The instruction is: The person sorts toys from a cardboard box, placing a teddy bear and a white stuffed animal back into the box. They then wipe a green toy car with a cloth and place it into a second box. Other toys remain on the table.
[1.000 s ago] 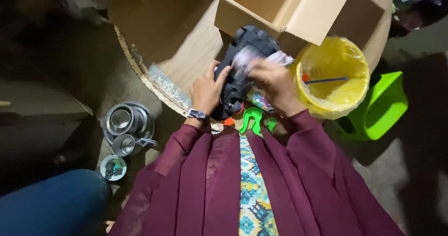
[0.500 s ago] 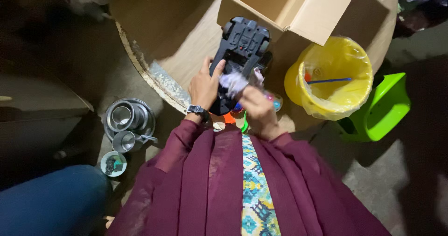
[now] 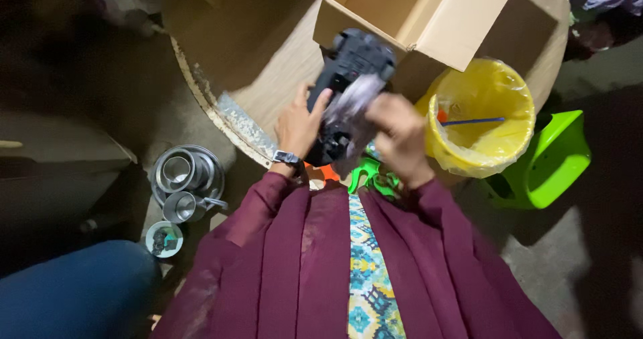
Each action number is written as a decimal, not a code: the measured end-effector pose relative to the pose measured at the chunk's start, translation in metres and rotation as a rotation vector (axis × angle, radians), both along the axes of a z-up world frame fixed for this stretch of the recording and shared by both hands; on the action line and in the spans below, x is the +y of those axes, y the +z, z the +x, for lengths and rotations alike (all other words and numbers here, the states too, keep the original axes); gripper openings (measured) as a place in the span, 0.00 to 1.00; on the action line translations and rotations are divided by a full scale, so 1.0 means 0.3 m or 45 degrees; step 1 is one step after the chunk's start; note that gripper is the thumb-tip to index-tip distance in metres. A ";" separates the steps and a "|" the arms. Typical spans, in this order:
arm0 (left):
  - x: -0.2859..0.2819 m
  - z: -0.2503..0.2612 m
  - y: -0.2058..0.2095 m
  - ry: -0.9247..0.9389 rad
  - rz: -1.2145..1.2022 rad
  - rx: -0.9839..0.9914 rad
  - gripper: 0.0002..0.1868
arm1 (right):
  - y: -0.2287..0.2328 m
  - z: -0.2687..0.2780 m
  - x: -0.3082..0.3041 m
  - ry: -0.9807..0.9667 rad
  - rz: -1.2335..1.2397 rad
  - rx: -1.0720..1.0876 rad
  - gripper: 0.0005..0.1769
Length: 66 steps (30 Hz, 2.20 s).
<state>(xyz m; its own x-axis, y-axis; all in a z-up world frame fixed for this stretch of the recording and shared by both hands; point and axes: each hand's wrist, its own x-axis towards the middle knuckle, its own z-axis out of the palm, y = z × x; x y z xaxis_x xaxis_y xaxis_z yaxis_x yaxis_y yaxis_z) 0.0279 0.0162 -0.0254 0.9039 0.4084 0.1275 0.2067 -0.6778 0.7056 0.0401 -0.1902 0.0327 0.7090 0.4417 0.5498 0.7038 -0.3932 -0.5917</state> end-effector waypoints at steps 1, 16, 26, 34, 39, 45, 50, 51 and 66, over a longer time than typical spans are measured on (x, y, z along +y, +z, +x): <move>-0.009 -0.001 0.004 -0.047 -0.032 0.121 0.28 | 0.015 0.031 0.001 -0.052 -0.017 -0.042 0.21; -0.052 0.001 -0.048 -0.232 0.045 0.174 0.33 | -0.096 0.116 0.080 0.217 -0.384 -0.258 0.15; -0.018 0.002 -0.033 -0.136 -0.169 0.253 0.28 | -0.085 0.190 -0.036 -0.205 -0.424 -0.312 0.12; 0.000 0.006 -0.062 -0.050 -0.265 0.258 0.29 | -0.101 0.097 -0.044 -0.197 -0.388 -0.238 0.16; 0.017 0.032 -0.070 0.033 -0.309 0.328 0.30 | -0.063 0.034 -0.056 0.420 -0.233 -0.076 0.13; 0.020 0.034 -0.140 -0.045 -0.764 0.078 0.28 | -0.037 -0.058 -0.021 0.332 -0.212 -0.185 0.08; -0.001 0.059 -0.207 -0.107 -1.428 0.105 0.24 | -0.030 -0.087 -0.047 0.292 -0.121 -0.349 0.07; -0.006 0.059 -0.216 -0.129 -1.497 0.092 0.23 | -0.034 -0.092 -0.049 0.071 -0.070 -0.257 0.08; -0.096 0.034 -0.280 -0.342 -2.666 0.382 0.25 | 0.135 -0.060 -0.068 0.177 -0.145 -0.394 0.08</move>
<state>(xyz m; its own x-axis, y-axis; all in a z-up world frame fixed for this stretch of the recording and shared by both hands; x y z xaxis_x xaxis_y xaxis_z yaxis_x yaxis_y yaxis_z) 0.0382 -0.0125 -0.1093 0.8510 -0.3899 -0.3518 0.4841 0.8420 0.2379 0.0220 -0.2107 0.0731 0.4452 0.5931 0.6709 0.8943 -0.3321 -0.2999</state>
